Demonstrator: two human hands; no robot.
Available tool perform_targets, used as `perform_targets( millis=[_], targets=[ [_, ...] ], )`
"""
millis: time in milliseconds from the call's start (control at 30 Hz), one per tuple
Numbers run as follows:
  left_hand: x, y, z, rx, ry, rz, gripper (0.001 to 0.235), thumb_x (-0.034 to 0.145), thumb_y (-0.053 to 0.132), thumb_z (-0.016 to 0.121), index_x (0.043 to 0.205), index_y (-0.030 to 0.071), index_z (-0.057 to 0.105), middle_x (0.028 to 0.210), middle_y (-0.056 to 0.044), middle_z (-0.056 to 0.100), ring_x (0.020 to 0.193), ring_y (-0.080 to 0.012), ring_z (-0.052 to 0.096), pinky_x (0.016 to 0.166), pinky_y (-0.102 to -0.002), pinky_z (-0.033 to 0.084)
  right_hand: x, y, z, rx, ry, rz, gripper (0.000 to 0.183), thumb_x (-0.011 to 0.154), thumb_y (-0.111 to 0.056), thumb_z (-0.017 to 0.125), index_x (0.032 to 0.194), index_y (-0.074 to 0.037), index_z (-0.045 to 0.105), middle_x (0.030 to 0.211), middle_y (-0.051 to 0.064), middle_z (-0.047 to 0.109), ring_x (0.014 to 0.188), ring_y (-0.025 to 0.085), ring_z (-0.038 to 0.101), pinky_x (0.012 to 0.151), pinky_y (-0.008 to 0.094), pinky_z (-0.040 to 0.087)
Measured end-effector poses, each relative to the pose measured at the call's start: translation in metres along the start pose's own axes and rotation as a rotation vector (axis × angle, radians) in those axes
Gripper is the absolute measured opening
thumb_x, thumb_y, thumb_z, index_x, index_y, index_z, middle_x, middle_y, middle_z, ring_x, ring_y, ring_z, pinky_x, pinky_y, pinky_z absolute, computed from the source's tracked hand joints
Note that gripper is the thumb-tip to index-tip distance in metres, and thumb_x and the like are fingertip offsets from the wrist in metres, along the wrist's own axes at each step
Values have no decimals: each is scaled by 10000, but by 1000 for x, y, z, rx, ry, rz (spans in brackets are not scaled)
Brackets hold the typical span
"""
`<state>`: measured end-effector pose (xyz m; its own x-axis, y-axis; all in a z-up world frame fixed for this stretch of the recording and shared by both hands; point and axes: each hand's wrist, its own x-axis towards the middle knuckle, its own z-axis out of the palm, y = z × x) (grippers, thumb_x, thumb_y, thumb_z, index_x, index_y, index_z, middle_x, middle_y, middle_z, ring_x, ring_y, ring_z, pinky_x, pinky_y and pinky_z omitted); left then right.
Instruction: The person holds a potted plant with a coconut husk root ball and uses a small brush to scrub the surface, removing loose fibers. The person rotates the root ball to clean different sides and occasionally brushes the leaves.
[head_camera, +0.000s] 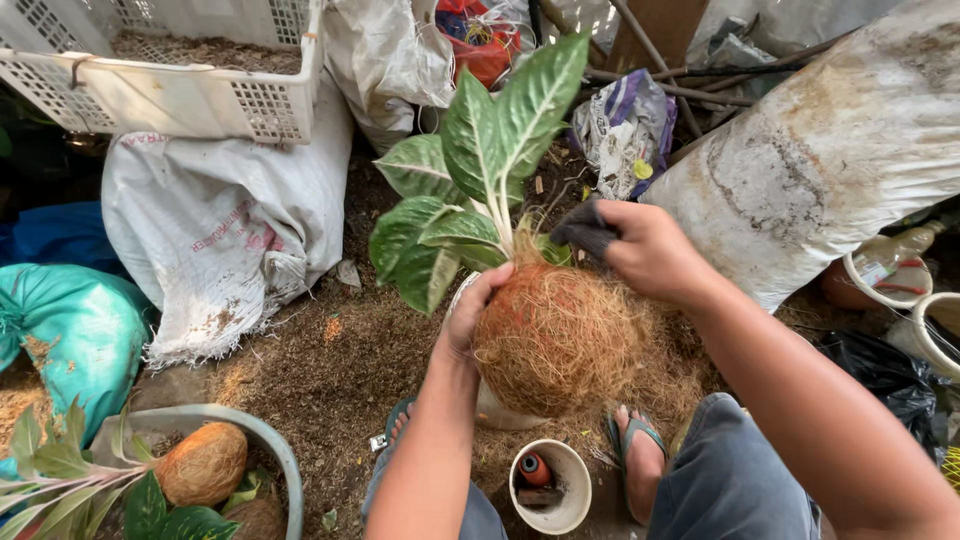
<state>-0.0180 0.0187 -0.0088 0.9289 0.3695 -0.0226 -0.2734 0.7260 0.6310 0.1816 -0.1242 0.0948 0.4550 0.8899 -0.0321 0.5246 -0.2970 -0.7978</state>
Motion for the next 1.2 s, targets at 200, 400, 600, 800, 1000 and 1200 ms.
perform_targets(
  millis=[200,400,600,800,1000,1200],
  targets=[
    [5,6,-2,-47,-4,47,447,1004,342,633,1190,-62,680,1069,-182,737,917,-250,727,832,-394,609,-8,89,93,537,-148,175,356,959,-153,662,1309,-90,668,1275,140,707,1092,214,695,955,394,579],
    [3,22,-6,-135,-36,-2,445,1019,340,581,1220,-47,673,1109,-180,738,948,-242,734,863,-389,608,-138,47,102,-68,-302,-364,234,745,20,665,972,-28,691,843,143,671,775,294,677,674,420,565],
    [5,9,-7,17,37,-85,433,993,337,582,1173,-45,675,1072,-169,752,921,-228,751,846,-381,619,-96,-34,8,-351,27,-669,391,722,-9,727,1089,-144,726,855,95,684,748,286,697,624,383,560],
    [8,-10,-4,-38,-27,-139,393,1012,321,602,1170,-28,688,1056,-140,760,895,-214,741,843,-373,603,27,27,14,-66,-59,165,224,998,-108,620,1180,-140,747,952,137,759,798,251,694,713,367,550],
    [9,-7,-2,-197,-7,-35,429,1008,361,575,1175,-20,683,1080,-149,747,930,-224,734,850,-381,616,-61,90,135,62,-241,379,432,946,-115,570,1370,-188,607,1355,61,676,1157,192,699,893,403,607],
    [8,8,-10,6,82,24,472,1010,392,552,1198,-24,671,1099,-168,739,946,-233,726,839,-382,602,-159,8,92,-124,-216,-453,243,801,-33,717,1042,-62,714,927,126,709,846,298,728,706,370,586]
  ],
)
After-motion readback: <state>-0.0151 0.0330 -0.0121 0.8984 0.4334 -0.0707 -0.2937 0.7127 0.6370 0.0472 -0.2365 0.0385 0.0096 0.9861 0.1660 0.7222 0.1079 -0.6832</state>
